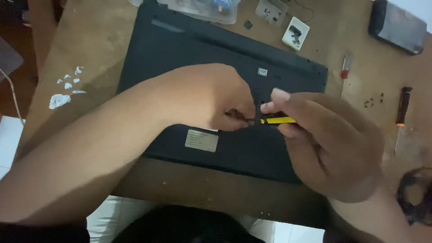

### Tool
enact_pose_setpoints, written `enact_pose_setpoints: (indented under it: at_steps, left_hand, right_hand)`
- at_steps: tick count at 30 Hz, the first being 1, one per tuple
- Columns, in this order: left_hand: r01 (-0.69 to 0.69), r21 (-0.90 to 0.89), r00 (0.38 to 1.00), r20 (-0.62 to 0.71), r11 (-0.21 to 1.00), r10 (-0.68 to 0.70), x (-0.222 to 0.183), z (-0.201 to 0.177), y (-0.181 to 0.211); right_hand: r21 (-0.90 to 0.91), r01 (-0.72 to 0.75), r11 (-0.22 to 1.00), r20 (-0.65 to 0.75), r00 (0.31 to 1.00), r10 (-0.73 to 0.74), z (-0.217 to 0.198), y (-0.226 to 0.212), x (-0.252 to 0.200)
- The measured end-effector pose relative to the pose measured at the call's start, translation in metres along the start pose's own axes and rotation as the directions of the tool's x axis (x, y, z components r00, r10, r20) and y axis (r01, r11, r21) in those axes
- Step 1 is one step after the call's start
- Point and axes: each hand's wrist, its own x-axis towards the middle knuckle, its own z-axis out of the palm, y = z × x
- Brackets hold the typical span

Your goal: Removing screws from the back panel of a laptop using a manual screwdriver

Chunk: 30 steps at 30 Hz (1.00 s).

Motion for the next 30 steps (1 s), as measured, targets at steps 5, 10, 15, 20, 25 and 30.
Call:
enact_pose_setpoints:
  at_steps: [5, 10, 15, 20, 25, 30]
  left_hand:
    - [0.0, -0.072, 0.999, -0.053, 0.997, -0.004, -0.001, 0.004, 0.0]
    - [0.008, -0.095, 0.998, -0.06, 0.995, -0.014, -0.004, 0.0, 0.0]
    - [0.062, 0.006, 0.996, 0.06, 0.998, -0.062, 0.0, -0.003, 0.003]
    - [-0.016, -0.033, 1.0, -0.018, 0.999, 0.015, -0.001, 0.008, -0.006]
    - [0.017, 0.032, 0.999, 0.046, 0.999, -0.018, 0.004, 0.009, -0.007]
    - [-0.036, -0.063, 0.998, -0.048, 0.997, 0.033, 0.0, 0.008, -0.005]
  right_hand:
    - [-0.042, 0.088, 0.995, 0.092, 0.992, -0.084, -0.008, 0.013, -0.008]
    - [-0.036, 0.027, 0.999, -0.009, 1.0, -0.027, 0.002, 0.008, -0.012]
    - [-0.035, 0.004, 0.999, 0.025, 1.0, -0.003, -0.005, 0.0, -0.007]
    - [-0.128, -0.015, 0.992, -0.026, 1.0, 0.012, -0.002, 0.002, -0.004]
    - [-0.122, -0.11, 0.986, 0.016, 0.993, 0.113, -0.004, -0.002, -0.001]
    - [-0.143, -0.207, 0.968, -0.034, 0.978, 0.204, 0.006, -0.001, -0.006]
